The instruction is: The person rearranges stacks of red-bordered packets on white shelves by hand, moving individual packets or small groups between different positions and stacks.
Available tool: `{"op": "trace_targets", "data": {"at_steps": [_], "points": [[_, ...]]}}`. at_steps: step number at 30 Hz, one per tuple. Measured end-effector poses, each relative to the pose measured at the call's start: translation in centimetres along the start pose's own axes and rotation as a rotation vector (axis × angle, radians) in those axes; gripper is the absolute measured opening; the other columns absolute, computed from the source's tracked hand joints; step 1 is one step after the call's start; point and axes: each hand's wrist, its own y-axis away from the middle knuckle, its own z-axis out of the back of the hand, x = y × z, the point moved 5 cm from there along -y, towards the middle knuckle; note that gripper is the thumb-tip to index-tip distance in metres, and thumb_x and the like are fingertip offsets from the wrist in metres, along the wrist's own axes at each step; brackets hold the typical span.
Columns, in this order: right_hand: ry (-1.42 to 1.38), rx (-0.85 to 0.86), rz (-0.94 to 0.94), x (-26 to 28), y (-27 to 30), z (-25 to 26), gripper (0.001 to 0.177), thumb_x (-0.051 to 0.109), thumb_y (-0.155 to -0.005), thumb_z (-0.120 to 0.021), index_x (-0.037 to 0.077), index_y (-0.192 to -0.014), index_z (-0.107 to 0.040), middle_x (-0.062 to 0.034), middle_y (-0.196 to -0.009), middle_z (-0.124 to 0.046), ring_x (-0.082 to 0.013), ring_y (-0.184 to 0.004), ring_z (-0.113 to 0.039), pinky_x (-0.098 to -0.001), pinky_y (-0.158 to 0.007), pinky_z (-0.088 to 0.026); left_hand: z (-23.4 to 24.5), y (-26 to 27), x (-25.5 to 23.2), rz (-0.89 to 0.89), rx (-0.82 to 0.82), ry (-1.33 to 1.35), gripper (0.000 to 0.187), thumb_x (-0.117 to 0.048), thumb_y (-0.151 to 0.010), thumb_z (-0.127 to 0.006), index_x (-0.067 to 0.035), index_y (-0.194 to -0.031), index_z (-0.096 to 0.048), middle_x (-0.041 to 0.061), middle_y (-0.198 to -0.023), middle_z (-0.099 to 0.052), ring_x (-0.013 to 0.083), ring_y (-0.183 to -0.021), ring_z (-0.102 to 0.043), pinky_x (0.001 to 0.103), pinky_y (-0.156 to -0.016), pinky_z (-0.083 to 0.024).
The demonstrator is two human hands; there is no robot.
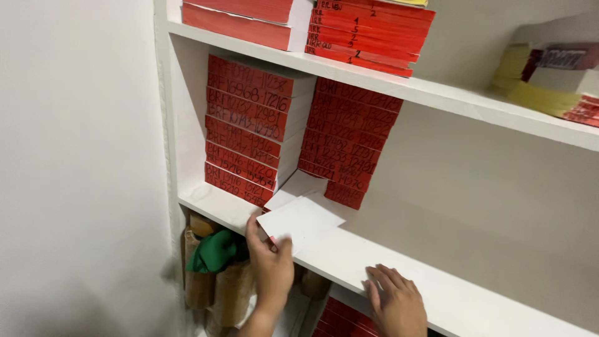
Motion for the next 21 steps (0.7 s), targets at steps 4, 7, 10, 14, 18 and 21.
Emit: {"op": "trace_targets", "data": {"at_steps": [4,7,10,14,18,21], "points": [[-0.076,0.031,-0.051,1.0,-0.4,2.1,0.042,0.049,-0.093,-0.058,0.029,-0.128,-0.071,0.0056,-0.139,-0.068,-0.0206,-0.136,-0.057,-0.0487,-0.116,-0.04,-1.0,-0.4,0.0,0.176,0.1,0.025,0.08,0.007,-0.089,-0.056,-0.021,-0.159,-0.03,0.011,-0.144,-0.067,0.0249,-0.129,-0.065,0.037,-0.108,-0.047],[-0.357,0.172,-0.388,2.2,-0.8,5.4,0.073,0.05,-0.084,-0.07,0.032,-0.152,-0.049,-0.0005,-0.153,-0.057,-0.0242,-0.14,-0.056,-0.0387,-0.114,-0.045,-3.1,-0.7,1.4,-0.009,0.334,-0.204,0.057,-0.001,-0.083,-0.067,-0.017,-0.137,-0.067,0.003,-0.132,-0.076,0.0151,-0.116,-0.072,0.026,-0.103,-0.049],[-0.686,0.129,-0.494,2.3,-1.4,7.1,0.112,0.032,-0.071,-0.085,0.031,-0.164,-0.022,-0.0016,-0.162,-0.045,-0.0176,-0.147,-0.048,-0.0355,-0.119,-0.038,-4.8,1.4,-1.7,-0.116,0.691,-0.182,0.04,0.001,-0.089,-0.061,-0.013,-0.125,-0.073,0.001,-0.12,-0.079,0.013,-0.111,-0.073,0.026,-0.098,-0.055],[-1.036,0.04,-0.5,1.9,-2.0,8.9,0.1,0.02,-0.066,-0.082,0.016,-0.153,-0.033,-0.002,-0.165,-0.043,-0.0216,-0.142,-0.049,-0.0411,-0.114,-0.043,-5.6,1.4,-1.1,-0.158,0.73,-0.134,0.038,-0.004,-0.09,-0.067,-0.013,-0.127,-0.072,-0.002,-0.122,-0.077,0.0102,-0.111,-0.07,0.025,-0.096,-0.053],[-1.031,-0.034,-0.549,-0.9,-1.5,8.5,0.021,0.015,-0.082,-0.086,-0.005,-0.088,-0.08,-0.0111,-0.082,-0.076,-0.0228,-0.078,-0.065,-0.0368,-0.073,-0.051,-5.9,1.1,-0.4,-0.092,0.66,-0.165,0.034,-0.007,-0.093,-0.069,-0.013,-0.126,-0.071,-0.002,-0.103,-0.074,0.0099,-0.086,-0.064,0.027,-0.085,-0.055],[-1.023,-0.086,-0.518,-1.9,-2.3,8.0,0.024,0.016,-0.084,-0.085,0.004,-0.104,-0.077,-0.0062,-0.082,-0.073,-0.0166,-0.075,-0.059,-0.0271,-0.073,-0.043,-7.0,0.8,1.8,-0.054,0.634,-0.213,0.03,-0.007,-0.095,-0.062,-0.016,-0.124,-0.066,0.002,-0.119,-0.073,0.0124,-0.101,-0.067,0.027,-0.092,-0.05]]}}
